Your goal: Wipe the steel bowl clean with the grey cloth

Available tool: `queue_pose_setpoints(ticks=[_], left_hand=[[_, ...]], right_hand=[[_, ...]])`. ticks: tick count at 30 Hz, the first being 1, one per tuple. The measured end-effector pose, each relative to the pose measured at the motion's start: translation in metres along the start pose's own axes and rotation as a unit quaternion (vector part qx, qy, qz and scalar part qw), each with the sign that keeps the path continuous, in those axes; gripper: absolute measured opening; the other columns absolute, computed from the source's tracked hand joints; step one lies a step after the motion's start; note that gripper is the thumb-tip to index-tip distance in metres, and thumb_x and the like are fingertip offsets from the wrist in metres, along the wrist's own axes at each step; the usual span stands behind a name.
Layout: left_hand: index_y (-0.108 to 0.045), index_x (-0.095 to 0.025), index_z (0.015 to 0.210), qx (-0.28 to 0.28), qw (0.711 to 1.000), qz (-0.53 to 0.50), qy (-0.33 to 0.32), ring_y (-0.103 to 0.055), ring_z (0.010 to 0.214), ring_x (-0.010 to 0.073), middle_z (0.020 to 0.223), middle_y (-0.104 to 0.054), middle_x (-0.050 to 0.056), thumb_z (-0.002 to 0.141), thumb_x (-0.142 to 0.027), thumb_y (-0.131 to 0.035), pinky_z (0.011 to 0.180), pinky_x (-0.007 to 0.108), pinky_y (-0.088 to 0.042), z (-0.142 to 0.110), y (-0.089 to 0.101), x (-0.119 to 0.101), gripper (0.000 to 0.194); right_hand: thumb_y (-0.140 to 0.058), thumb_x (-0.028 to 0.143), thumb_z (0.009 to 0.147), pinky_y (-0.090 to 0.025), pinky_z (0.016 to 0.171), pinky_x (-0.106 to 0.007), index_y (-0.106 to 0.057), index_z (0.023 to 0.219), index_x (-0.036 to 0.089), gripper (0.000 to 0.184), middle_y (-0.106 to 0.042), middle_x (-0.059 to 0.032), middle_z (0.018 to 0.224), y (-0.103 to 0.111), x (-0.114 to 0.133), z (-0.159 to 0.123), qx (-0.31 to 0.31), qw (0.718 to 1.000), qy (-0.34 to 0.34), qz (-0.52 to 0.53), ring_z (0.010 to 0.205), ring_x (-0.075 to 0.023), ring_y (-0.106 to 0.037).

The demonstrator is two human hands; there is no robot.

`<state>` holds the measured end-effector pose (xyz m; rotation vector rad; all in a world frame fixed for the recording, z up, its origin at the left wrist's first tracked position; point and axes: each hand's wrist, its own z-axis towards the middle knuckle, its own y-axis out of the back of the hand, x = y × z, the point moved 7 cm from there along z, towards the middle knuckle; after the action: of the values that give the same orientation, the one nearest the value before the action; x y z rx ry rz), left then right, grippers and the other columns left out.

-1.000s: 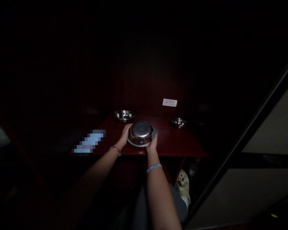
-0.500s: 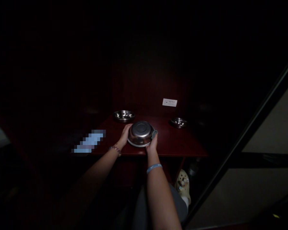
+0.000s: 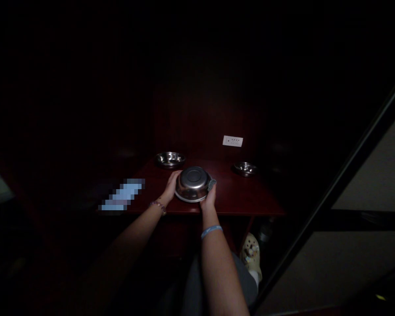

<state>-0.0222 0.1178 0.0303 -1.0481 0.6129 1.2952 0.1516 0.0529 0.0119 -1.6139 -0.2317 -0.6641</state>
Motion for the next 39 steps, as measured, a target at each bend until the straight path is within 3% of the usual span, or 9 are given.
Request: queue_pose_setpoints(ticks=[14,39], left_hand=[[-0.064,-0.019,0.096,0.003,1.0,0.006,0.009,-0.058,0.109,0.0222,0.11,-0.066,0.006,0.083,-0.042,-0.052,0.104,0.038,-0.04,-0.0009,-0.0008,-0.0004,0.029],[-0.064,-0.019,0.096,0.002,1.0,0.001,0.009,-0.058,0.11,0.0224,0.111,-0.066,0.006,0.083,-0.043,-0.053,0.106,0.039,-0.04,0.0004,-0.0001,0.0029,0.03]], right_hand=[[-0.041,0.044,0.093,-0.05,0.102,-0.039,-0.069,0.094,0.021,0.036,-0.077,-0.0017,0.092,0.0012,-0.0021,0.0005,-0.003,1.0,-0.014,0.007,0.099,-0.017,-0.07],[-0.043,0.043,0.091,-0.055,0.092,-0.039,-0.068,0.092,0.022,0.033,-0.077,-0.0021,0.085,0.0036,-0.0014,0.0048,0.003,1.0,0.011,-0.007,0.087,-0.0169,-0.071]])
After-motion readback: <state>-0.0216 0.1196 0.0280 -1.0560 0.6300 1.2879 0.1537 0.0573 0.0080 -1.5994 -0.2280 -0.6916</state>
